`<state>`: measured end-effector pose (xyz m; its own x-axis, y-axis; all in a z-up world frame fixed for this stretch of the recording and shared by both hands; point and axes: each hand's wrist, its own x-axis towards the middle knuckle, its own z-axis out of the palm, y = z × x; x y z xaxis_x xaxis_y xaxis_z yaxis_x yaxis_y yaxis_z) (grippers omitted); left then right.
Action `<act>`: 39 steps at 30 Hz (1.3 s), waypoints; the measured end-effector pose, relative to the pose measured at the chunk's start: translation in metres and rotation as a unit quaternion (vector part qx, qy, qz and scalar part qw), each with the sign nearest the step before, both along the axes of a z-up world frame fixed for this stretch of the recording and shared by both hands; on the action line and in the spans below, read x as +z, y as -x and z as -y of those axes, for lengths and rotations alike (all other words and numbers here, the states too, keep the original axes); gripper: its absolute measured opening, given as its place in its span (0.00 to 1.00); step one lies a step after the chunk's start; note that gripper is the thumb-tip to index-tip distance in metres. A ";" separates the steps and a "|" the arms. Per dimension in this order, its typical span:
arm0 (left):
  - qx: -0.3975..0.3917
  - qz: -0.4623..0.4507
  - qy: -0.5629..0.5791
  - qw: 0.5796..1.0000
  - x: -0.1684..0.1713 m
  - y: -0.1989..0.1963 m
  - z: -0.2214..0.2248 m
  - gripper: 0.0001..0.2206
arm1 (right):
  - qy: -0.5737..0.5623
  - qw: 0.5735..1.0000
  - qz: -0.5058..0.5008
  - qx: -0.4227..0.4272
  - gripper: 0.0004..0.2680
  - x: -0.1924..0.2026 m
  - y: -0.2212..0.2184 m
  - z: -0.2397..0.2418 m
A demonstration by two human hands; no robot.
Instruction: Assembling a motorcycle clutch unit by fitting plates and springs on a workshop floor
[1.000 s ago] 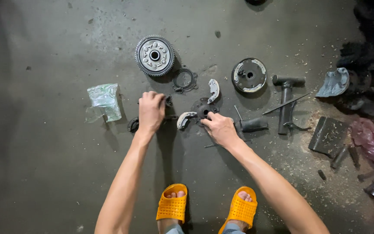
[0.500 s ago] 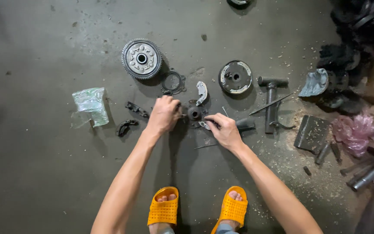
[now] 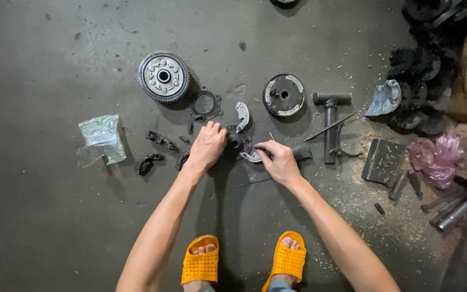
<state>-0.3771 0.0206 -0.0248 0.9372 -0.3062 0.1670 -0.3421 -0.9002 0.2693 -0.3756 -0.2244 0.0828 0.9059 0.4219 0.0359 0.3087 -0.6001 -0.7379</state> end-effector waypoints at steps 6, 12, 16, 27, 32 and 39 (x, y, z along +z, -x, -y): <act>0.016 -0.040 -0.017 0.999 0.007 -0.005 -0.003 0.06 | 0.113 0.993 0.040 0.004 0.06 -0.024 -0.012 0.021; 0.044 -0.048 -0.038 0.997 0.025 0.000 0.012 0.06 | 0.369 0.928 0.008 0.058 0.08 -0.029 -0.017 0.053; 0.017 -0.104 0.065 0.992 0.043 0.017 0.029 0.12 | 0.436 0.899 0.046 0.004 0.06 -0.031 -0.013 0.067; -0.034 -0.023 -0.005 0.999 0.065 0.026 0.030 0.24 | 0.373 0.894 -0.228 -0.093 0.16 -0.029 -0.019 0.027; -0.053 -0.112 -0.058 0.991 0.099 -0.017 0.024 0.25 | 0.270 0.958 -0.075 -0.055 0.10 -0.013 -0.010 0.018; 0.030 0.038 -0.070 0.996 0.026 -0.005 0.000 0.11 | 0.130 0.975 0.150 0.102 0.05 -0.026 -0.018 -0.009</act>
<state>-0.3725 0.0209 0.0008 0.9408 -0.2754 0.1978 -0.3012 -0.9467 0.1145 -0.3580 -0.2152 0.0565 0.7673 0.6228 0.1531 0.6197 -0.6585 -0.4271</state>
